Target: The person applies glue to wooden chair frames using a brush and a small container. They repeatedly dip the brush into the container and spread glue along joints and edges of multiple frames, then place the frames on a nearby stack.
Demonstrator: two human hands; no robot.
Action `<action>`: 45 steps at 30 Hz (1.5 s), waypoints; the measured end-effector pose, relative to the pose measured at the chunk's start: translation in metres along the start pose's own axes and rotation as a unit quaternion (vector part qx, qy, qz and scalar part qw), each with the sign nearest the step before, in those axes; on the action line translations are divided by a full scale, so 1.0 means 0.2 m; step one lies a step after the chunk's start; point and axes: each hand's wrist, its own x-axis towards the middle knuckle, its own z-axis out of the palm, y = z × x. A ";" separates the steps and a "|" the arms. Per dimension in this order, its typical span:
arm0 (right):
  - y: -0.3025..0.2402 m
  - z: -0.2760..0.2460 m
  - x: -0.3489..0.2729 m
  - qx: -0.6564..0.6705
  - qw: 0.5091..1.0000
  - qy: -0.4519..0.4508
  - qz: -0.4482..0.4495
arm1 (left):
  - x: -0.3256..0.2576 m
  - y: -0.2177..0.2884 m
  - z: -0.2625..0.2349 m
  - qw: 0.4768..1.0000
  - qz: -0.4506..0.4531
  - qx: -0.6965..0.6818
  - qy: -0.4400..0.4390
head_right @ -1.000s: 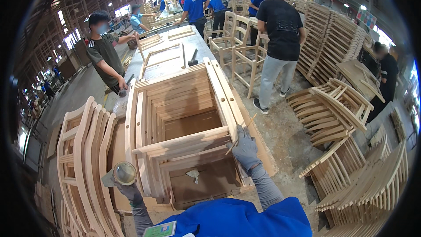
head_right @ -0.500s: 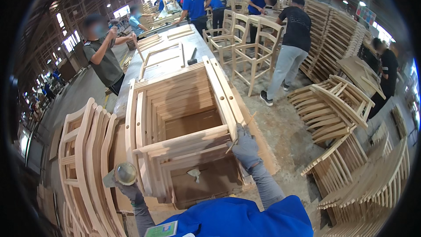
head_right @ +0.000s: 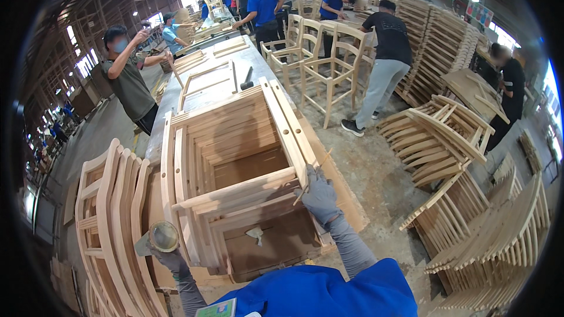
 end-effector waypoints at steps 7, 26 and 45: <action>0.02 0.01 0.01 -0.015 1.000 -0.001 -0.004 | -0.01 0.01 0.00 0.990 -0.055 -0.133 -0.016; 0.01 0.02 0.02 -0.011 1.000 0.002 0.001 | -0.02 -0.04 0.04 0.995 0.079 0.006 0.061; 0.05 0.04 0.02 0.041 0.999 0.000 0.001 | -0.02 0.00 0.01 1.000 -0.002 -0.028 -0.001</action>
